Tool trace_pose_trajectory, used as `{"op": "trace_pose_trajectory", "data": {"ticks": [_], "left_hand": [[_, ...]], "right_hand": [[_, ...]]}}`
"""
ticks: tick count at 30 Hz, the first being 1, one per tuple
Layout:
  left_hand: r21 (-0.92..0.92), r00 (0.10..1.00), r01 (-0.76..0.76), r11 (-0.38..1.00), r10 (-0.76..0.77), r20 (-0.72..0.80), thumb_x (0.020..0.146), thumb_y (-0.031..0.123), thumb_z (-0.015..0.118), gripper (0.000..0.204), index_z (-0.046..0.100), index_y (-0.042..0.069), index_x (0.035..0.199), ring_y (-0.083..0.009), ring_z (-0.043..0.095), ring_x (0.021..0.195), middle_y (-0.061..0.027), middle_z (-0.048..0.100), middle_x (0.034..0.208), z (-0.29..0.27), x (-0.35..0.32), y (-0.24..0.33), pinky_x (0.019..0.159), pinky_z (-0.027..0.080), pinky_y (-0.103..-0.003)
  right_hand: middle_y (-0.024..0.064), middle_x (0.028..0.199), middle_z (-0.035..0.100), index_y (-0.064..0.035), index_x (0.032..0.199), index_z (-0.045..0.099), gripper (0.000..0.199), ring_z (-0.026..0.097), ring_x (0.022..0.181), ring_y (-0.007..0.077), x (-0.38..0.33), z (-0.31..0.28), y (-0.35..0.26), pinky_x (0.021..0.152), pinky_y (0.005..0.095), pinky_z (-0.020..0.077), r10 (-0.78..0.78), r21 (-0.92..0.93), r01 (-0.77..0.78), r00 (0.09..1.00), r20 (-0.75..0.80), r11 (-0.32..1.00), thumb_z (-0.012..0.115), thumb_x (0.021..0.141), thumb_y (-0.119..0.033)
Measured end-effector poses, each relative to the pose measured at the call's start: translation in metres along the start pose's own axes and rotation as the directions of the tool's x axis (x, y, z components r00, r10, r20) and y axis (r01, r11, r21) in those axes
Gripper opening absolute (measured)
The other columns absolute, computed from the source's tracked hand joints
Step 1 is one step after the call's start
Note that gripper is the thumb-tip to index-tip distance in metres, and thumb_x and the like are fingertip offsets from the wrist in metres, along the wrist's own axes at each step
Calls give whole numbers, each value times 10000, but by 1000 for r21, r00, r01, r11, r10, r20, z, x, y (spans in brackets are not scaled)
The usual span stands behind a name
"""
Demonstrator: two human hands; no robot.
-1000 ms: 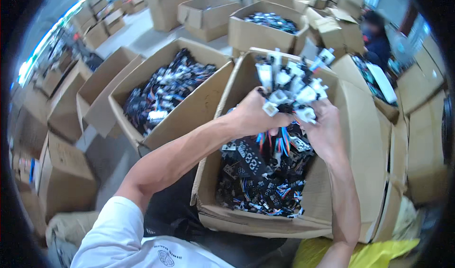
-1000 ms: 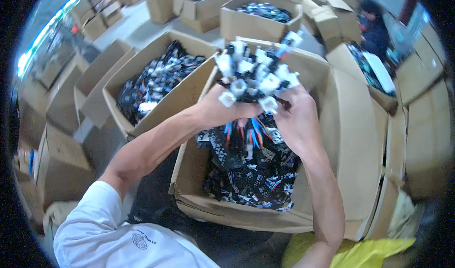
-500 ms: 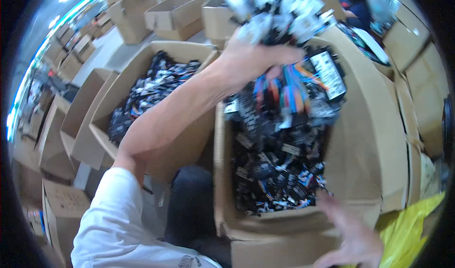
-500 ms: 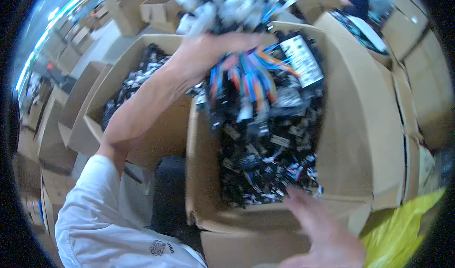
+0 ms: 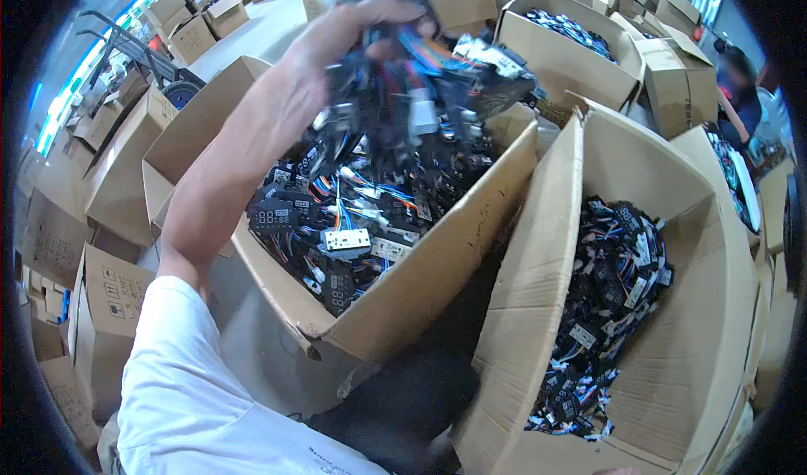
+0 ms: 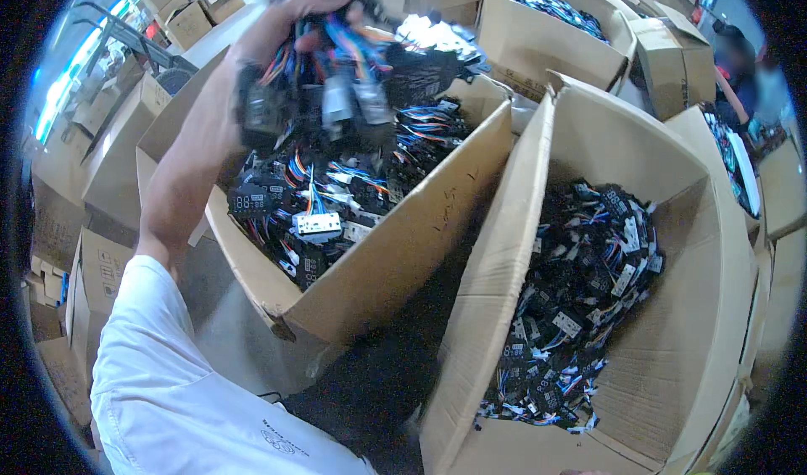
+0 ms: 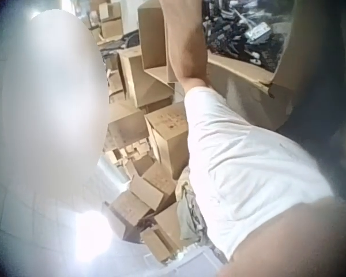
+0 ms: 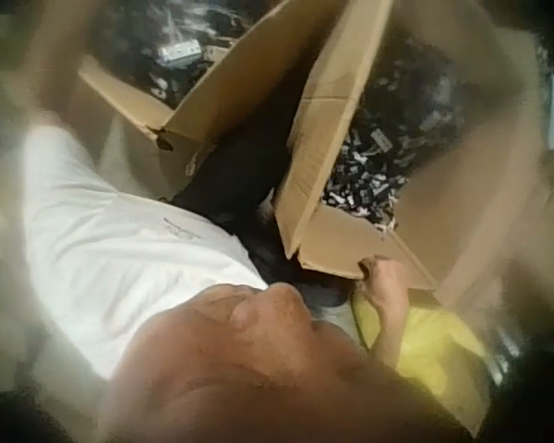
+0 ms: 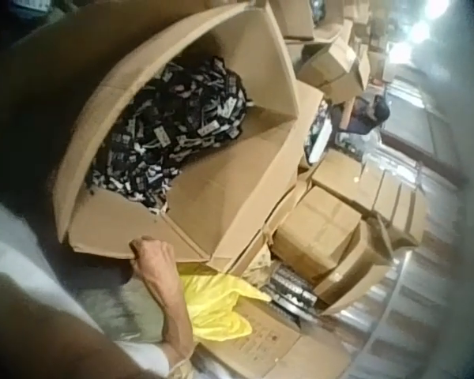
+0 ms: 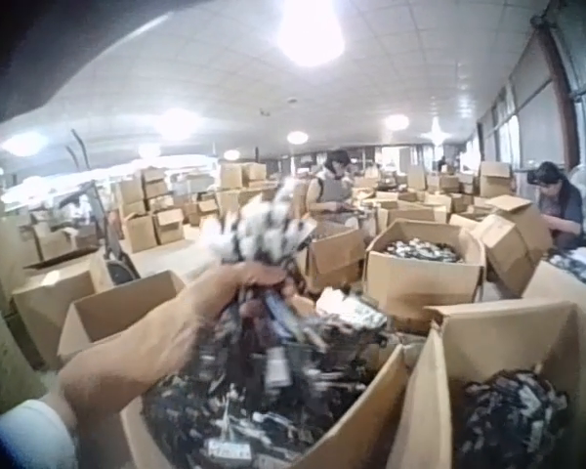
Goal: The person sorts and organizes electronic modules with wiring harnesses by hand, placing them into cardboard boxes.
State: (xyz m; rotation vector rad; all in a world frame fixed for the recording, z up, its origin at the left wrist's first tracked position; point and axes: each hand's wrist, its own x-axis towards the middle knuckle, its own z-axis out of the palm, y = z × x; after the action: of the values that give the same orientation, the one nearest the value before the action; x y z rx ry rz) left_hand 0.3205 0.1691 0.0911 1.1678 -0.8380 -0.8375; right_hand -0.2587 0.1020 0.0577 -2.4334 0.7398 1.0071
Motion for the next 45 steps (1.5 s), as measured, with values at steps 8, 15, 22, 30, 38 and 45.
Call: {"op": "trace_pose_trajectory", "data": {"ticks": [8,15,22,30,38,45], "left_hand": [[-308,766,469,828,-554,-326,940,202,713,236,693,61,1128,-220,752,763,-116,768,949,-102,-91,-177,679,647,-367],[-224,701,587,778,-626,-340,972,285,699,286,754,67,1148,-155,714,945,-55,773,1047,-70,-116,-196,912,546,-336],[-198,586,625,755,-621,-520,930,302,784,468,630,29,1279,-231,755,828,-112,758,1044,-89,-148,-191,774,638,-385],[195,459,820,538,-414,-786,825,333,870,449,721,46,1136,-162,709,798,-51,757,933,-127,-187,-189,669,560,-328],[1,464,697,717,-450,-763,864,169,809,213,722,85,1038,-76,551,546,3,688,791,-54,-189,-167,455,417,-268],[231,545,716,659,-322,-774,822,260,805,397,704,31,1130,-202,640,782,-107,711,935,-76,-175,-188,747,535,-396]], "right_hand": [[220,849,705,-27,855,752,155,702,825,396,21,-5,0,743,477,546,12,-94,2,989,146,996,764,721,-106],[211,897,718,-36,920,750,209,700,842,389,20,-13,6,744,471,546,-30,-89,48,981,193,995,800,752,-150],[151,1039,765,-65,1275,660,635,737,934,297,82,-43,39,826,387,579,-429,301,311,733,528,902,747,883,-557],[230,825,708,15,912,719,266,717,744,272,225,-56,129,701,434,556,-302,175,338,931,-203,925,715,915,-251],[326,1038,697,71,1014,688,568,682,1014,472,492,45,138,867,540,541,122,385,123,824,-554,915,723,905,-485],[256,779,707,61,811,713,489,708,730,385,529,109,266,669,482,521,375,792,353,736,-564,498,738,907,-418]]}}
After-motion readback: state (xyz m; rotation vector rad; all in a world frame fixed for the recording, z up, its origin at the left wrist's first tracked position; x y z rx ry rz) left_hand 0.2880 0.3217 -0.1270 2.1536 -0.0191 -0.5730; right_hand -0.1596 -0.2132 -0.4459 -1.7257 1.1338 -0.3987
